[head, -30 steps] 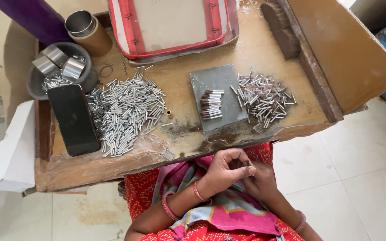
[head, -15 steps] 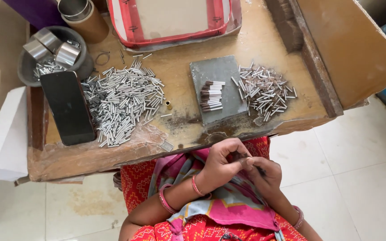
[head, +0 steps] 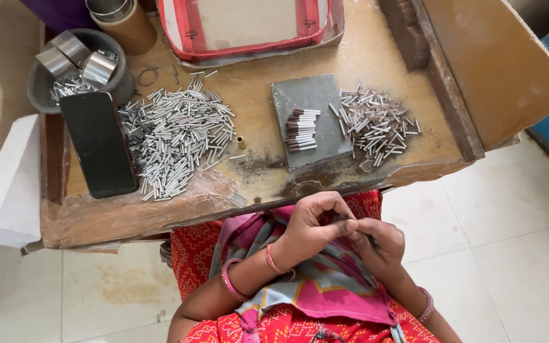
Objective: Manually assembling small silver pins with brass-colored components at a workbench.
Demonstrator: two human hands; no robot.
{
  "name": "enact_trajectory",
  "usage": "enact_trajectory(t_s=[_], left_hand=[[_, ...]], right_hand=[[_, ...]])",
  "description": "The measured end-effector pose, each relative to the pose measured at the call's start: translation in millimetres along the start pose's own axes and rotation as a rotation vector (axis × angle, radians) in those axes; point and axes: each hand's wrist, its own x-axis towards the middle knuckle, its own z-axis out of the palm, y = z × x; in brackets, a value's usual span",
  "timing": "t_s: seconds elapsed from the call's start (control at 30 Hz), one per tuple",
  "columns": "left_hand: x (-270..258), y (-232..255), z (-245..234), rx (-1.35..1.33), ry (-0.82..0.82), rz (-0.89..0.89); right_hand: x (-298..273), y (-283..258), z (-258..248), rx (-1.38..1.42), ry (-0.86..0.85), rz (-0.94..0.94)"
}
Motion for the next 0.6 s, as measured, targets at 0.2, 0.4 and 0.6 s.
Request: enact_trajectory(t_s=[0.2, 0.4, 0.6], left_hand=[[6.4, 0.6, -6.4, -0.195, -0.03, -0.054], [8.0, 17.6, 3.2, 0.262, -0.002, 0.139], [0.2, 18.1, 8.9, 0.12, -0.009, 0.028]], right_hand=[[-1.9, 10.3, -3.0, -0.133, -0.066, -0.081], [-1.1, -4.1, -2.2, 0.056, 0.013, 0.13], [-8.0, -0.8, -0.2, -0.059, 0.092, 0.138]])
